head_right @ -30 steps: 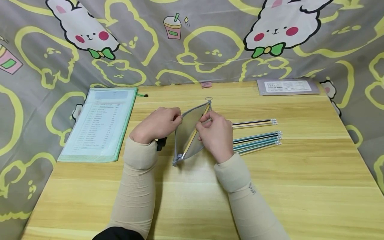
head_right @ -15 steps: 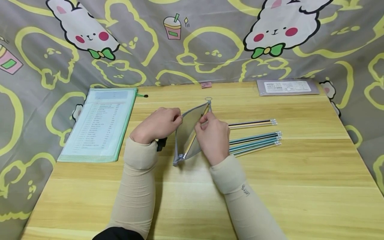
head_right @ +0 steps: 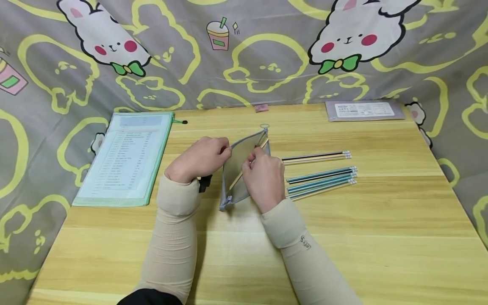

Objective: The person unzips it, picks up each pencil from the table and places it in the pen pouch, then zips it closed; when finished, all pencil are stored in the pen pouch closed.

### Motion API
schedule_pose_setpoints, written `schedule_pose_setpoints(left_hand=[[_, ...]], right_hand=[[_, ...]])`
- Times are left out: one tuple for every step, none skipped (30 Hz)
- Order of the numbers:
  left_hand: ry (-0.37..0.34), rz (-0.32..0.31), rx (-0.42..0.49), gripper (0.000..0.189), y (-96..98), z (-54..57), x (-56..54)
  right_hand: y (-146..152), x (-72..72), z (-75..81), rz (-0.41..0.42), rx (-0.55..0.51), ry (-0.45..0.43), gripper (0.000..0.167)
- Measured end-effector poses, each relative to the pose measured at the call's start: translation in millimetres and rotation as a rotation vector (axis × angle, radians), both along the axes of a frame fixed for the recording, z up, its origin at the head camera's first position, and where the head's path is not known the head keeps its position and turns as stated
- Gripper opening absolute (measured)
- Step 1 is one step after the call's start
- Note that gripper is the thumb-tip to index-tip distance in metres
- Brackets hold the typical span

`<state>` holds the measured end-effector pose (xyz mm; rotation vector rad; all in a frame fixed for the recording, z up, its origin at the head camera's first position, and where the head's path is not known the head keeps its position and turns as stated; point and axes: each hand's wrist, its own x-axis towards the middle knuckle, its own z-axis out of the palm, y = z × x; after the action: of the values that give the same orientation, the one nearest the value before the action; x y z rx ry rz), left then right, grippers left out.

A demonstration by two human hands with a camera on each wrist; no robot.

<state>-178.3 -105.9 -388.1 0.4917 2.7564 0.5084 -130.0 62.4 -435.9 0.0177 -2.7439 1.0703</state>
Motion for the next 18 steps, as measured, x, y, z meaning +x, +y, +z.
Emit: schedule_pose_setpoints(left_hand=[[-0.001, 0.001, 0.000, 0.034, 0.0, -0.2, 0.0], [-0.001, 0.000, 0.000, 0.034, -0.1, -0.3, 0.1], [0.000, 0.000, -0.001, 0.034, -0.1, -0.4, 0.1], [0.002, 0.000, -0.001, 0.034, -0.1, -0.4, 0.1], [0.004, -0.001, -0.001, 0.034, -0.2, -0.5, 0.2], [0.006, -0.002, -0.001, 0.034, -0.2, -0.5, 0.2], [0.007, -0.003, 0.000, 0.034, -0.3, -0.5, 0.3], [0.009, -0.004, 0.001, 0.034, -0.4, -0.5, 0.3], [0.010, -0.004, 0.002, 0.034, -0.4, -0.5, 0.4], [0.010, -0.004, 0.004, 0.034, -0.4, -0.5, 0.5], [0.010, -0.005, 0.005, 0.034, -0.5, -0.5, 0.5], [0.010, -0.005, 0.006, 0.034, -0.4, -0.4, 0.6], [0.010, -0.005, 0.007, 0.034, -0.4, -0.5, 0.6], [0.010, -0.006, 0.007, 0.034, -0.4, -0.5, 0.6], [0.010, -0.006, 0.006, 0.034, -0.4, -0.5, 0.5], [0.009, -0.006, 0.006, 0.034, -0.5, -0.6, 0.4], [0.008, -0.005, 0.006, 0.034, -0.6, -0.7, 0.2], [0.006, -0.004, 0.006, 0.034, -0.8, -0.7, 0.1]], right_hand=[[0.0, -0.1, -0.1, 0.003, 0.002, -0.002, 0.009], [0.0, -0.1, -0.1, 0.007, 0.002, -0.004, 0.009], [-0.1, -0.1, 0.0, 0.012, 0.003, -0.005, 0.009], [-0.2, 0.0, -0.1, 0.017, 0.005, -0.004, 0.009], [-0.1, -0.1, -0.6, 0.024, 0.008, -0.003, 0.009], [-0.2, 0.1, -0.6, 0.032, 0.011, -0.002, 0.009], [-0.3, 0.2, -0.6, 0.041, 0.013, 0.000, 0.009], [-0.4, 0.3, -0.6, 0.049, 0.014, 0.003, 0.009], [-0.6, 0.5, -0.7, 0.058, 0.018, 0.005, 0.009], [-0.6, 0.6, -0.9, 0.065, 0.021, 0.007, 0.009], [-0.8, 0.8, -1.0, 0.073, 0.023, 0.007, 0.008], [-0.9, 1.0, -0.9, 0.080, 0.027, 0.007, 0.008], [-0.9, 1.0, -1.0, 0.089, 0.034, 0.010, 0.008], [-1.0, 1.1, -1.1, 0.098, 0.041, 0.010, 0.008], [-1.1, 1.0, -1.1, 0.108, 0.049, 0.005, 0.008], [-1.0, 0.8, -1.2, 0.117, 0.054, 0.002, 0.009], [-0.9, 0.6, -1.0, 0.123, 0.058, 0.001, 0.010], [-0.7, 0.2, -1.2, 0.130, 0.057, -0.003, 0.012]])
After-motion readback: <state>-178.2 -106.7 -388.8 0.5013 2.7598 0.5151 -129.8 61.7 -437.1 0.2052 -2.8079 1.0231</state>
